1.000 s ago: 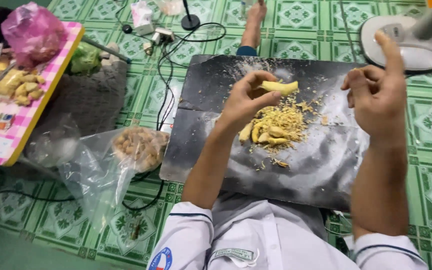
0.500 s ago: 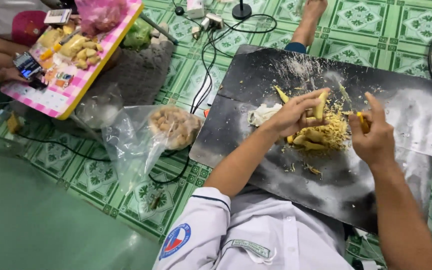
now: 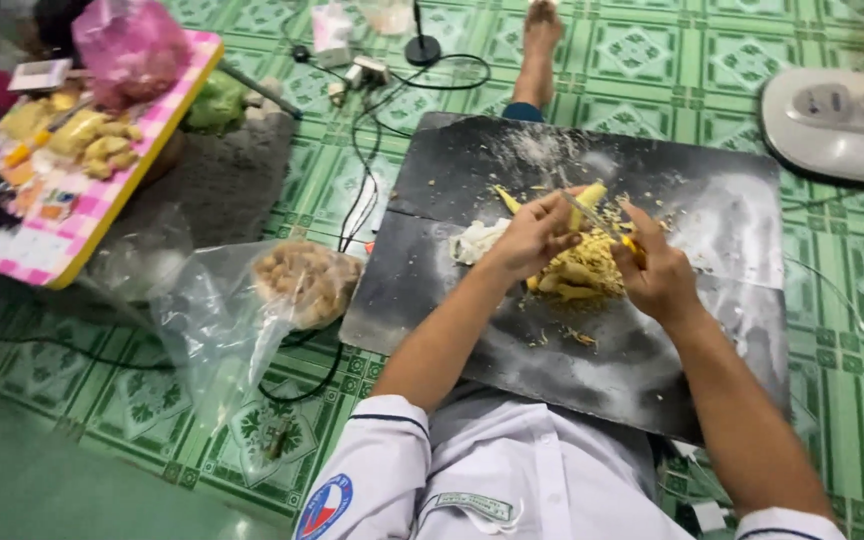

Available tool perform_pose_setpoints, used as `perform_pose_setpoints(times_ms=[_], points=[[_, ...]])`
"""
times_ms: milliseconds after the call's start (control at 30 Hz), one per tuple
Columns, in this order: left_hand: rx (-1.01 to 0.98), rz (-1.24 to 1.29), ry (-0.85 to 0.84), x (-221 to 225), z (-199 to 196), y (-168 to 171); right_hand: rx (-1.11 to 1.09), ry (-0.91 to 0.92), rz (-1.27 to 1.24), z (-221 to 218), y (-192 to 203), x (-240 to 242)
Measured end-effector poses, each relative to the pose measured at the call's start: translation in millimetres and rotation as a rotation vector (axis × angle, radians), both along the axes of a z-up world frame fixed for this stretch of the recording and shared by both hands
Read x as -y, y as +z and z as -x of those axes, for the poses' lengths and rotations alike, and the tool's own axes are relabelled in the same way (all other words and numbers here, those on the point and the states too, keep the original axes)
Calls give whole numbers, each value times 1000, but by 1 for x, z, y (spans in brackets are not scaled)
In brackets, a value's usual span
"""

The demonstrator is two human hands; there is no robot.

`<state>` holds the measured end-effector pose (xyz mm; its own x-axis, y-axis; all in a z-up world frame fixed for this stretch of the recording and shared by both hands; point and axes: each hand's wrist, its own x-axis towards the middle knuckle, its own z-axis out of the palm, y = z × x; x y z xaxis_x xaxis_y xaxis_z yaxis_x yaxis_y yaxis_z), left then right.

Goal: Peeling and scraping the skin off turmeric roots using a small knife over a work surface.

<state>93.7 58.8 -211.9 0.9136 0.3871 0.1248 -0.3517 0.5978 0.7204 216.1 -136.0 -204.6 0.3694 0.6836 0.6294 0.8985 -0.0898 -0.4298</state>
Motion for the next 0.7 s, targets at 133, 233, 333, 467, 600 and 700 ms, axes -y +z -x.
perform_pose_setpoints(times_ms=[133, 233, 333, 467, 600, 700], points=[[-31, 84, 25, -1, -18, -21, 24, -29, 25, -8, -2, -2], [-54, 58, 40, -7, -28, -52, 23, -49, 28, -5, 3, 0], [-70, 57, 22, -8, -22, -46, 50, -67, 6, -4, 5, -2], [-83, 32, 10, -13, -38, -67, 81, -73, 11, -8, 7, -3], [-89, 40, 8, -6, -19, -34, 52, -64, 1, -19, 3, 2], [-85, 26, 58, -10, -29, -52, 32, -35, 3, -16, 8, -1]])
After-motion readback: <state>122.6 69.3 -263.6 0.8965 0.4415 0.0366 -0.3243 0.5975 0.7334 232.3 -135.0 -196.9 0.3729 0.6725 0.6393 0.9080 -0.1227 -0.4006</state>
